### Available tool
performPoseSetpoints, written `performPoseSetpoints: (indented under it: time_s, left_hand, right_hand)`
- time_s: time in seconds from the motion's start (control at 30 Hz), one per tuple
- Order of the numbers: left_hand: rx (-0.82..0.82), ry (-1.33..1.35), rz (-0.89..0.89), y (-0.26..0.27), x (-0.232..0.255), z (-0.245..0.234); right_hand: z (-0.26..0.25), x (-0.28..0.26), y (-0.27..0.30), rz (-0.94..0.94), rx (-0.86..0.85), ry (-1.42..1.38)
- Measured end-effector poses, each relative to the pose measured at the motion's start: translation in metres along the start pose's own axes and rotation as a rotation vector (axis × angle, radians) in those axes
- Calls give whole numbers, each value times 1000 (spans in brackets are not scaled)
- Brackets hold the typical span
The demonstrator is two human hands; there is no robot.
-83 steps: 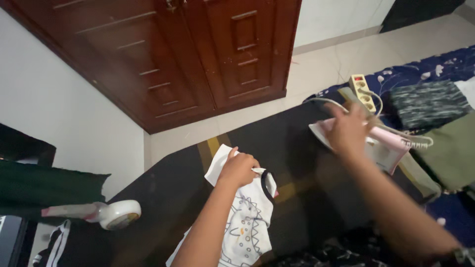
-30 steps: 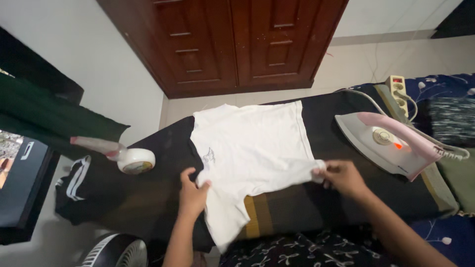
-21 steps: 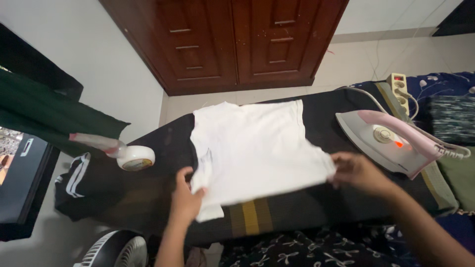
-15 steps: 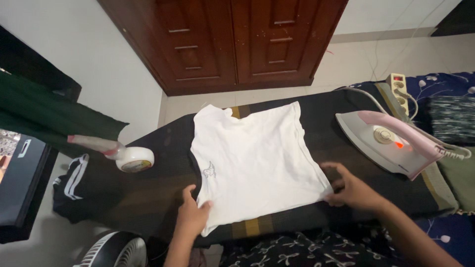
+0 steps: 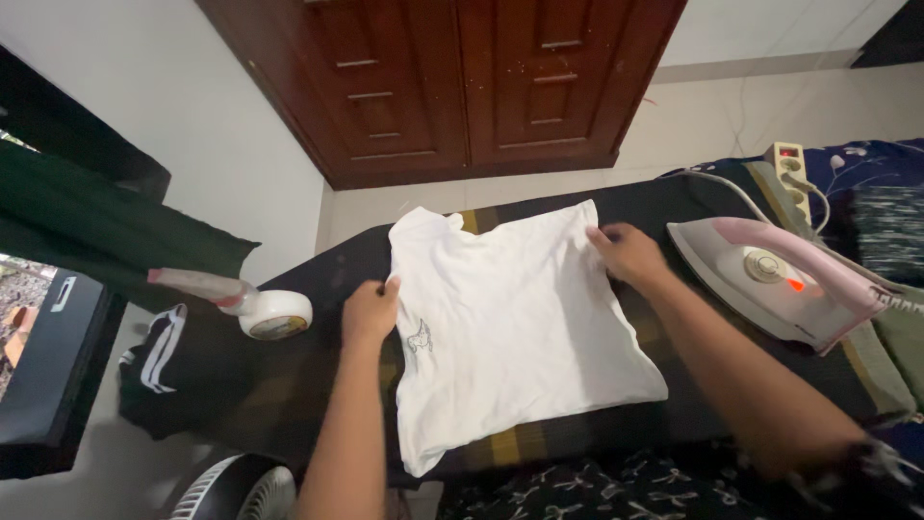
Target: The person irons several pieces of clothing, including a white t-shirt, a black t-shirt, and a blue t-shirt, on a small ironing board. After ironing, the person folds each item and places it on a bed with other folded clothes.
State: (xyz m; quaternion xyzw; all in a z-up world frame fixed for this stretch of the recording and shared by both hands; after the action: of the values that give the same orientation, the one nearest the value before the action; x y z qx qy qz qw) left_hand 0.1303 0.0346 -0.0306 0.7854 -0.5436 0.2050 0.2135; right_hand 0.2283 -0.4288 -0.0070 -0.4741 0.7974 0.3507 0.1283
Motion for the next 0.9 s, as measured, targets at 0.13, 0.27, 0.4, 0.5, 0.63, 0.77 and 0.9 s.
performPoseSetpoints:
  time_s: [0.13,0.27,0.4,0.5,0.63,0.77,0.9]
  left_hand:
    - [120,-22,-56,-19,27,4]
    - [329,30,-43,-11,31,-19]
    - [490,-19,118,1,49,-45]
    - [537,-164,369,13,80,-44]
    - [142,-54,565,25,129,39]
    - [98,-251,685,54,133,50]
    - [82,-404,515,34,94,28]
  right_hand:
    - [22,-29,-20,13,271,29]
    - [7,-54,-7,-197,616,42]
    - [-5,-77,16,-356,884,205]
    - [12,-88,48,-650,955,148]
    - [127,-111,99,-1046,16,-279]
    - [130,-82,115,-762,130,341]
    - [64,-51,69,-531,249,545]
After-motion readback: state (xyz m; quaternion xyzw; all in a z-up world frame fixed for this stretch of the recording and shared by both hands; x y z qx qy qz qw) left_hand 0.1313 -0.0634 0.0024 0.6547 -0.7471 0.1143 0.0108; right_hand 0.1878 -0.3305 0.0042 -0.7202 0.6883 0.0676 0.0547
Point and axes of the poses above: each hand's wrist, its own y-axis away from the middle knuckle, its own z-axis out of the palm, x = y × z, the point moved 9 cm from there along -y, towards the middle knuckle, and after that the axes turned 11 degrees about z, right-handed, at the moved point
